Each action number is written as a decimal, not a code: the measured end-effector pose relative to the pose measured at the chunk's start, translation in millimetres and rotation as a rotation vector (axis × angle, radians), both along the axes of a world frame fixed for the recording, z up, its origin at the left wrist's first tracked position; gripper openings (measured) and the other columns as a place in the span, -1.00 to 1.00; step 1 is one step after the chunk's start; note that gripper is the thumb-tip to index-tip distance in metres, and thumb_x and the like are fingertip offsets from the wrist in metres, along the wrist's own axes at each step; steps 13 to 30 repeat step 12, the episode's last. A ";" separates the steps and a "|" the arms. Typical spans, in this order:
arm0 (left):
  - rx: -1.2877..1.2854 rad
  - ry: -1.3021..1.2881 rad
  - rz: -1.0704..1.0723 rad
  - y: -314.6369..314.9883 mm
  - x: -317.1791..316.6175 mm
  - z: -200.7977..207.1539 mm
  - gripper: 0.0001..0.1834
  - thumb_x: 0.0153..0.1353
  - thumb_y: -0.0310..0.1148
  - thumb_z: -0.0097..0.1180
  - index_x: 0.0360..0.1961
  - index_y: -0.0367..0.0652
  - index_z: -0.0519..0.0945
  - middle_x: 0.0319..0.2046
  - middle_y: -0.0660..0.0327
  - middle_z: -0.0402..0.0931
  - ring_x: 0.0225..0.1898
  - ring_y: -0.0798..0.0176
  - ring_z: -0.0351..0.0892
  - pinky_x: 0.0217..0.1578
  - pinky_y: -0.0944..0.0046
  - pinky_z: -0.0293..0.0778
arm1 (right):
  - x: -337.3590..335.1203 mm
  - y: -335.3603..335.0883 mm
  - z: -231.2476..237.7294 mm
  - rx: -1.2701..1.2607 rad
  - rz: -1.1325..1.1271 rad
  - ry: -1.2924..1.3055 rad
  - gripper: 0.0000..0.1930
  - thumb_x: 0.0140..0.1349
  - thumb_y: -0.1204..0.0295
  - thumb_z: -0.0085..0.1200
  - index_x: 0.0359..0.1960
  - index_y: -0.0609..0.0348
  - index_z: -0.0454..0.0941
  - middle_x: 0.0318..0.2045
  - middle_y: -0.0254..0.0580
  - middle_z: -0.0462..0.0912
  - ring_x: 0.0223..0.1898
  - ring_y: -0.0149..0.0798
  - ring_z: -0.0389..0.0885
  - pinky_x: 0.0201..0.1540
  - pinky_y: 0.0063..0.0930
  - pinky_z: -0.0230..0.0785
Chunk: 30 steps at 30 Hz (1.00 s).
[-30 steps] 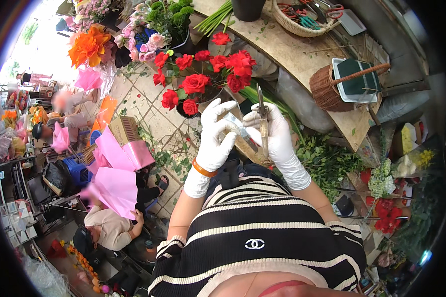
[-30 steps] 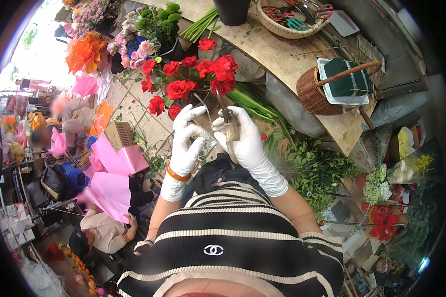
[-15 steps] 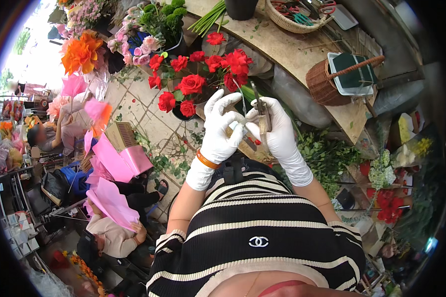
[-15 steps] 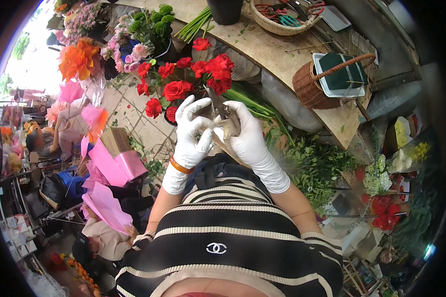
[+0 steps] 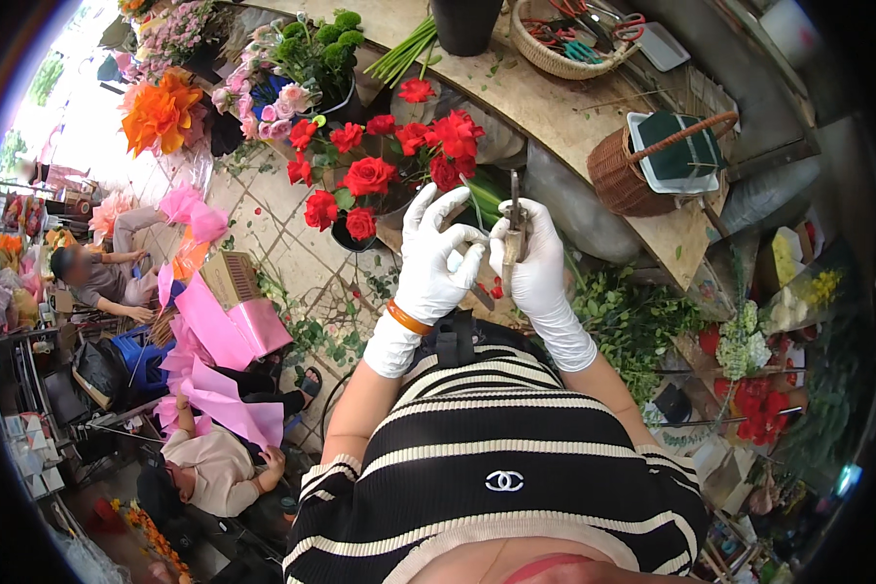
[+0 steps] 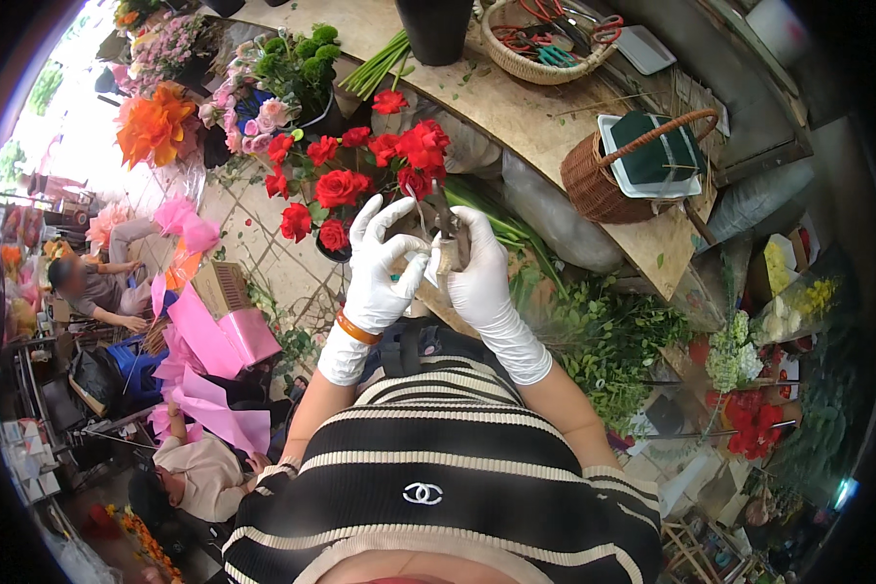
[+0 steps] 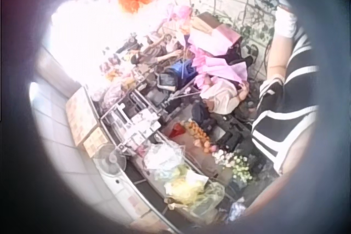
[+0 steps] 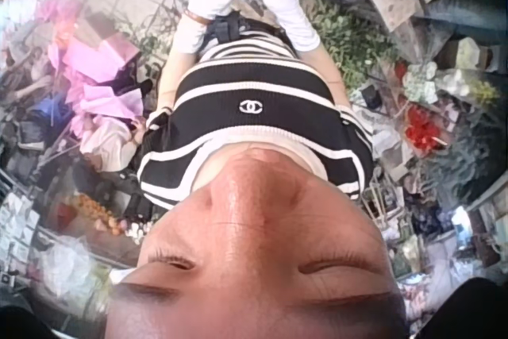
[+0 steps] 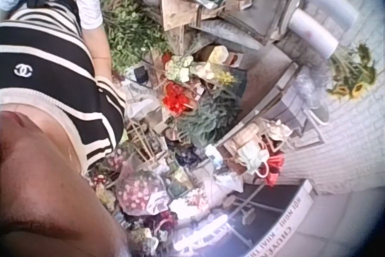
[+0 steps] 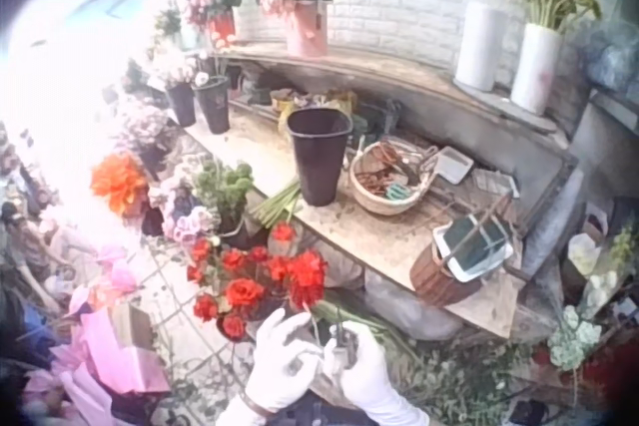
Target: The person prepares a small floral arrangement in a basket by securing floral foam with tape, adding thin wooden skewers, and trimming the ends of flower stems with shears.
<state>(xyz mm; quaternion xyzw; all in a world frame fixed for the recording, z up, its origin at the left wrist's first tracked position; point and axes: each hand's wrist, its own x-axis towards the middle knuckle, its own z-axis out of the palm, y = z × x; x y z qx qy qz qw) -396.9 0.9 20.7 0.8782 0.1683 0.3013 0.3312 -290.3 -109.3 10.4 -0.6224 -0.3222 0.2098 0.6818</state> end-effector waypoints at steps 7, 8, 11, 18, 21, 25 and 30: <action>-0.138 0.113 0.002 -3.8 -0.3 -20.2 -0.57 0.06 -0.33 0.21 0.03 0.01 0.61 0.29 0.13 0.28 0.36 -0.04 0.06 0.35 0.01 -0.04 | -1.6 -0.5 -6.3 0.132 -0.058 0.138 -0.55 0.04 0.79 0.04 -0.01 0.19 0.34 -0.32 -0.38 0.45 -0.30 -0.55 0.44 -0.23 -0.69 0.35; -0.442 0.054 -0.067 -4.5 0.9 -21.7 -0.54 0.08 -0.32 0.20 0.07 -0.03 0.58 0.30 0.13 0.27 0.36 0.01 0.06 0.35 0.06 -0.04 | -0.8 -2.4 -7.6 0.163 -0.047 0.220 -0.56 0.06 0.77 0.06 0.00 0.18 0.34 -0.31 -0.39 0.45 -0.28 -0.55 0.44 -0.19 -0.68 0.35; -1.246 -0.072 -0.292 -0.7 4.5 -28.6 -0.41 0.17 -0.24 0.14 0.25 -0.12 0.40 0.35 0.15 0.18 0.40 0.15 0.04 0.37 0.18 -0.10 | 4.2 -8.2 -15.2 0.157 -0.077 0.271 -0.57 0.11 0.74 0.07 0.02 0.15 0.32 -0.30 -0.39 0.43 -0.27 -0.53 0.45 -0.14 -0.65 0.35; -1.457 -0.070 -0.386 3.1 6.3 -32.2 -0.32 0.21 -0.19 0.12 0.34 -0.12 0.27 0.38 0.18 0.11 0.42 0.20 -0.01 0.39 0.22 -0.16 | 7.7 -9.6 -20.1 0.207 -0.061 0.293 -0.57 0.14 0.72 0.06 0.03 0.13 0.32 -0.30 -0.40 0.44 -0.27 -0.52 0.46 -0.15 -0.66 0.37; -1.457 -0.070 -0.386 3.1 6.3 -32.2 -0.32 0.21 -0.19 0.12 0.34 -0.12 0.27 0.38 0.18 0.11 0.42 0.20 -0.01 0.39 0.22 -0.16 | 7.7 -9.6 -20.1 0.207 -0.061 0.293 -0.57 0.14 0.72 0.06 0.03 0.13 0.32 -0.30 -0.40 0.44 -0.27 -0.52 0.46 -0.15 -0.66 0.37; -1.457 -0.070 -0.386 3.1 6.3 -32.2 -0.32 0.21 -0.19 0.12 0.34 -0.12 0.27 0.38 0.18 0.11 0.42 0.20 -0.01 0.39 0.22 -0.16 | 7.7 -9.6 -20.1 0.207 -0.061 0.293 -0.57 0.14 0.72 0.06 0.03 0.13 0.32 -0.30 -0.40 0.44 -0.27 -0.52 0.46 -0.15 -0.66 0.37; -1.457 -0.070 -0.386 3.1 6.3 -32.2 -0.32 0.21 -0.19 0.12 0.34 -0.12 0.27 0.38 0.18 0.11 0.42 0.20 -0.01 0.39 0.22 -0.16 | 7.7 -9.6 -20.1 0.207 -0.061 0.293 -0.57 0.14 0.72 0.06 0.03 0.13 0.32 -0.30 -0.40 0.44 -0.27 -0.52 0.46 -0.15 -0.66 0.37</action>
